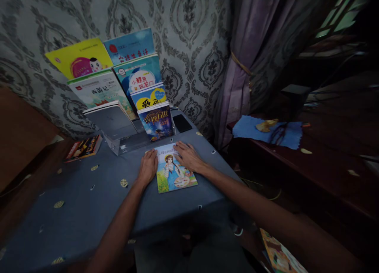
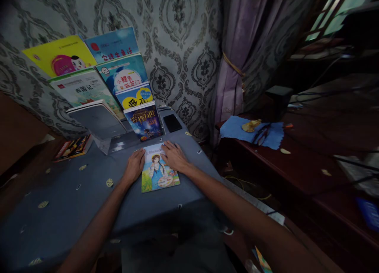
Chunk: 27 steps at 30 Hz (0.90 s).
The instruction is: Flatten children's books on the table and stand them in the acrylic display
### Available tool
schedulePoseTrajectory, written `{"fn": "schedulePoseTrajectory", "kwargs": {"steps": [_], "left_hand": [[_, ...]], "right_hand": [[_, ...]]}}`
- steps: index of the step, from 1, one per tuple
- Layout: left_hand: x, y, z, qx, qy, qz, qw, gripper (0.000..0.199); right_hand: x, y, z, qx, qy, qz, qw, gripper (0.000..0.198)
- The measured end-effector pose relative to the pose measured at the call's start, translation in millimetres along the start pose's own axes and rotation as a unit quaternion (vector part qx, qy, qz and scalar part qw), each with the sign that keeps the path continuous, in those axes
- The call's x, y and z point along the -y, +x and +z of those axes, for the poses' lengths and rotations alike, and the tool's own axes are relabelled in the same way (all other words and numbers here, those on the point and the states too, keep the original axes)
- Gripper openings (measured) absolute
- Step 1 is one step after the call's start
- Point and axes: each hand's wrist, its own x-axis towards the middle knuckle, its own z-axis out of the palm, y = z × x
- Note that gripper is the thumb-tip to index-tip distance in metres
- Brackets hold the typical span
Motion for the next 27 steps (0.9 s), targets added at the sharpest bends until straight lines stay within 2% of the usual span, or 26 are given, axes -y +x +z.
{"fn": "schedulePoseTrajectory", "kwargs": {"steps": [4, 10, 15, 19, 22, 24, 27], "left_hand": [[0.1, -0.4, -1.4, 0.009, 0.0, -0.004, 1.0, 0.038], [-4.8, -1.4, -3.8, 0.034, 0.021, -0.011, 0.999, 0.04], [-8.5, -1.2, -3.8, 0.086, 0.058, -0.026, 0.994, 0.047], [-1.1, 9.9, -10.2, 0.14, 0.077, 0.009, 0.987, 0.049], [2.0, 24.9, -21.3, 0.184, 0.1, 0.034, 0.977, 0.049], [-5.0, 33.4, -29.9, 0.188, 0.128, 0.042, 0.973, 0.046], [-34.9, 37.2, -39.3, 0.171, 0.175, 0.037, 0.969, 0.038]], "right_hand": [[-1.2, 0.6, -2.0, -0.003, 0.014, 0.024, 1.0, 0.044], [-13.7, 8.7, -3.3, -0.006, 0.099, 0.027, 0.995, 0.046], [-22.6, 15.4, -2.5, -0.015, 0.114, 0.037, 0.993, 0.048], [-31.5, 18.1, -2.3, -0.05, 0.121, 0.024, 0.991, 0.045], [-37.3, 19.6, -5.6, -0.073, 0.155, 0.043, 0.984, 0.042], [-39.8, 21.2, -8.9, -0.073, 0.184, 0.072, 0.978, 0.04], [-41.9, 24.1, -13.0, -0.076, 0.219, 0.105, 0.967, 0.039]]}}
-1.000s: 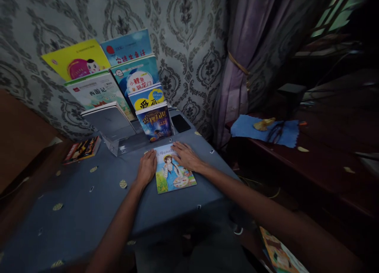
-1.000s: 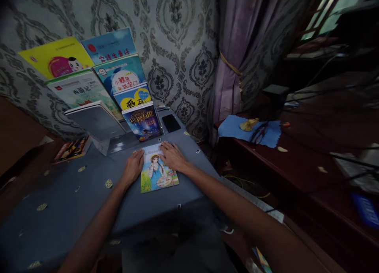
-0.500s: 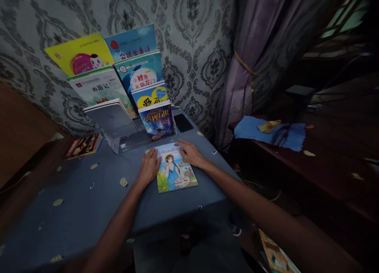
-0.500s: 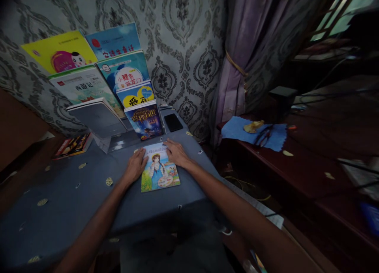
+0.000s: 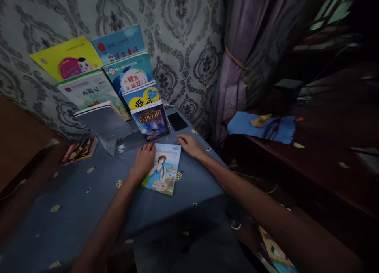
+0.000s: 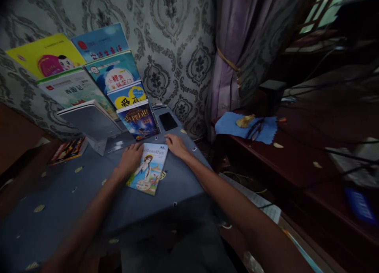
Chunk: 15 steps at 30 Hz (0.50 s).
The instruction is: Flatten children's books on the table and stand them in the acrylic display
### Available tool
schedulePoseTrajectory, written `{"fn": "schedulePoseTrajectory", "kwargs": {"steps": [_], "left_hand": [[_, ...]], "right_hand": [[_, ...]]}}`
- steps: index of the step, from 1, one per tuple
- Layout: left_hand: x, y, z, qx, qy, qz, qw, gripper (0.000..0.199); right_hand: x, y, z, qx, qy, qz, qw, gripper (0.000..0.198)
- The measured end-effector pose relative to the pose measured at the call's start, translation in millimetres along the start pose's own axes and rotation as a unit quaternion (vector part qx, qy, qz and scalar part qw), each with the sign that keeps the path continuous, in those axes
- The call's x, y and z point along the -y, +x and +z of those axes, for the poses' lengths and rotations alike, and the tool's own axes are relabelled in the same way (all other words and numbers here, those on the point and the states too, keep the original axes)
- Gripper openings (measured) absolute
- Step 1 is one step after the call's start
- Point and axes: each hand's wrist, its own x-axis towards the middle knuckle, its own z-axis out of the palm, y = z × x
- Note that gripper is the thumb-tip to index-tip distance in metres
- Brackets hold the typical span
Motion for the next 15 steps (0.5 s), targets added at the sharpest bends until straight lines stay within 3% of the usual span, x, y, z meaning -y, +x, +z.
{"fn": "schedulePoseTrajectory", "kwargs": {"steps": [3, 8, 15], "left_hand": [[-42.2, -7.2, -15.8, -0.003, -0.013, -0.019, 1.0, 0.029], [-98.6, -17.1, -30.8, 0.024, 0.001, -0.04, 0.999, 0.044], [-108.5, -11.6, -37.4, 0.048, 0.025, -0.055, 0.997, 0.034]], "right_hand": [[0.2, 2.7, -2.0, -0.008, 0.016, 0.011, 1.0, 0.038], [2.1, 2.8, -5.0, -0.014, 0.041, 0.025, 0.999, 0.037], [3.8, 2.9, -7.5, -0.022, 0.122, 0.055, 0.991, 0.037]]}}
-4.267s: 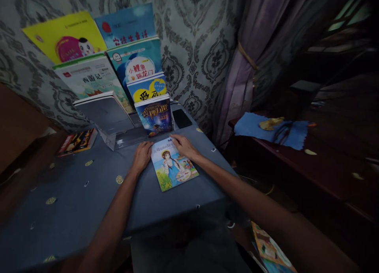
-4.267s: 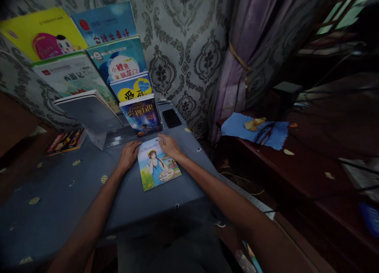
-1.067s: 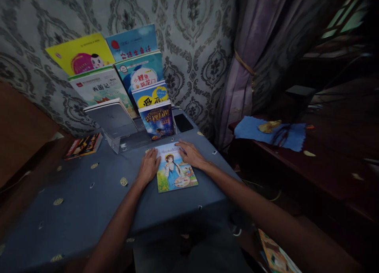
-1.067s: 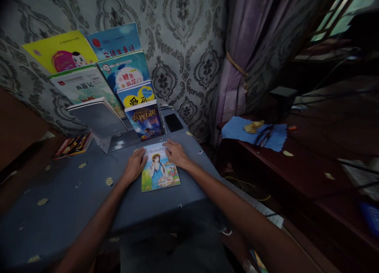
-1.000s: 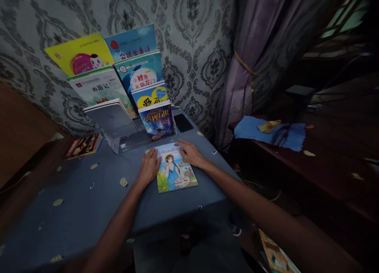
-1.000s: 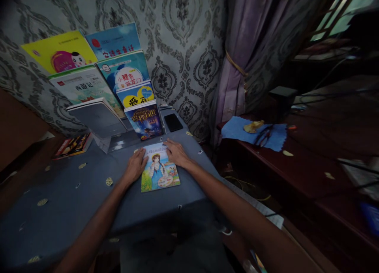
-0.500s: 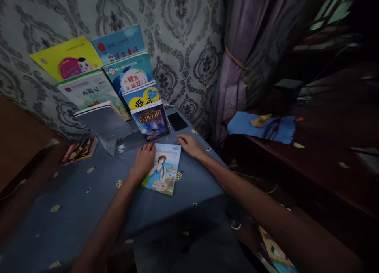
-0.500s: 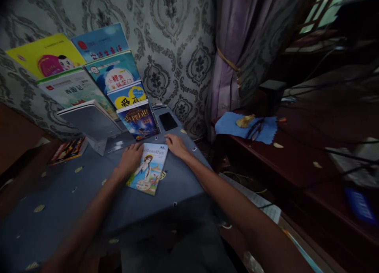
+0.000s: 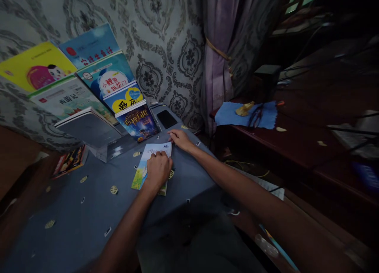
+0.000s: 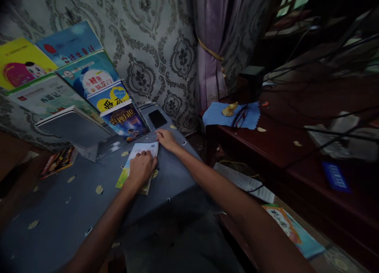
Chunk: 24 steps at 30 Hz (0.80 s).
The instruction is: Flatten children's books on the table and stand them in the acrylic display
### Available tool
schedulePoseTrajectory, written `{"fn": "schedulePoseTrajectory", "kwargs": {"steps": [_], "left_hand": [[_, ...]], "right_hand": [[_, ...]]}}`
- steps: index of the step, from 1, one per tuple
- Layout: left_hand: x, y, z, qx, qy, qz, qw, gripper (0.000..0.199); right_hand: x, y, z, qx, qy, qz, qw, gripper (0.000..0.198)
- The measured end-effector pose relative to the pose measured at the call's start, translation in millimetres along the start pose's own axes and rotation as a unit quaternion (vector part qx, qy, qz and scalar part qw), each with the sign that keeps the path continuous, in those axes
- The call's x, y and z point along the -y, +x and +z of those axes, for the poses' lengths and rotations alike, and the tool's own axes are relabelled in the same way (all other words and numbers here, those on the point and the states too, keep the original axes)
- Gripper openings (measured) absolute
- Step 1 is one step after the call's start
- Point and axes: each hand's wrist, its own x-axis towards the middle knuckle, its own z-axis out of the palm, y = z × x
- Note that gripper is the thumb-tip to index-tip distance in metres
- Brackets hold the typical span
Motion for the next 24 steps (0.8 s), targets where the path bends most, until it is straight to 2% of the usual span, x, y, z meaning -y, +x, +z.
{"fn": "schedulePoseTrajectory", "kwargs": {"steps": [5, 17, 21, 24], "left_hand": [[2.6, 0.8, -0.7, -0.013, -0.002, 0.006, 1.0, 0.037], [-1.0, -5.1, 8.1, -0.017, 0.015, 0.019, 1.0, 0.042], [1.2, -7.9, 12.5, -0.024, 0.006, 0.023, 0.999, 0.043], [4.1, -9.3, 13.3, -0.029, -0.006, 0.02, 0.999, 0.043]], "right_hand": [[-0.8, 0.0, 0.6, 0.004, 0.034, 0.008, 0.999, 0.037], [3.7, -5.5, -0.4, -0.009, -0.031, -0.037, 0.999, 0.036], [16.9, -16.8, -4.1, -0.001, -0.115, -0.086, 0.99, 0.036], [26.2, -23.5, -5.9, 0.029, -0.22, -0.089, 0.971, 0.031]]}}
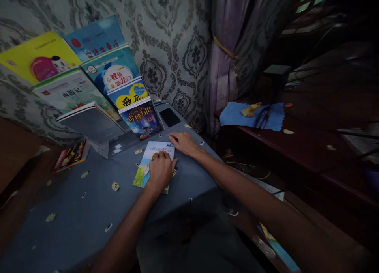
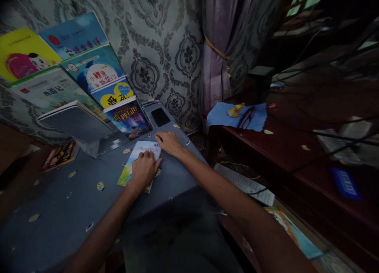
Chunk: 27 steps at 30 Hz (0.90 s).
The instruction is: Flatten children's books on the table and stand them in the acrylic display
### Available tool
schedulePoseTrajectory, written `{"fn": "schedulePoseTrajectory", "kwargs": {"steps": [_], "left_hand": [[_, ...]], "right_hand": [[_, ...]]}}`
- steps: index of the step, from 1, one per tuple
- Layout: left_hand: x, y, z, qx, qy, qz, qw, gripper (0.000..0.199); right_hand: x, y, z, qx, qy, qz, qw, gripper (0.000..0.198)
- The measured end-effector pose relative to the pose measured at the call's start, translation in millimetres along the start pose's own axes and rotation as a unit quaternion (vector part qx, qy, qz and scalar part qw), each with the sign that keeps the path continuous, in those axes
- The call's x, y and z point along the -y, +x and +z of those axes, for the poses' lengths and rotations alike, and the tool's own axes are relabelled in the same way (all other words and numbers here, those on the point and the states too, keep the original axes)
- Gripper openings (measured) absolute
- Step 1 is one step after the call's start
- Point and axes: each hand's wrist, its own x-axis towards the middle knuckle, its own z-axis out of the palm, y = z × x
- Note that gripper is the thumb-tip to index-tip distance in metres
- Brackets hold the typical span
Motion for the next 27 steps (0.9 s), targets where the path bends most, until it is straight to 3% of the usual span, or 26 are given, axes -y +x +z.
{"fn": "schedulePoseTrajectory", "kwargs": {"steps": [4, 8, 13, 16, 20, 27], "left_hand": [[16.5, -1.1, 3.8, -0.01, -0.029, 0.028, 0.999, 0.037], [54.1, -7.5, 15.0, -0.027, -0.099, 0.087, 0.991, 0.032], [105.7, -35.5, 22.7, 0.033, -0.181, 0.224, 0.957, 0.066], [120.6, -53.8, 24.0, 0.067, -0.188, 0.243, 0.949, 0.084], [116.2, -63.5, 33.0, 0.061, -0.189, 0.204, 0.959, 0.073], [81.1, -54.9, 51.1, -0.044, -0.128, 0.137, 0.981, 0.059]], "right_hand": [[6.3, -4.2, -1.8, 0.014, -0.073, 0.019, 0.997, 0.031], [11.8, -9.1, -1.4, 0.028, -0.111, 0.016, 0.993, 0.03], [23.8, -14.6, -1.7, 0.052, -0.155, 0.012, 0.987, 0.031], [26.1, -11.9, 2.6, 0.069, -0.151, -0.007, 0.986, 0.03], [21.2, 6.0, 14.8, 0.079, -0.121, -0.026, 0.989, 0.029], [13.1, 43.6, 39.7, 0.107, -0.001, -0.091, 0.99, 0.032]]}}
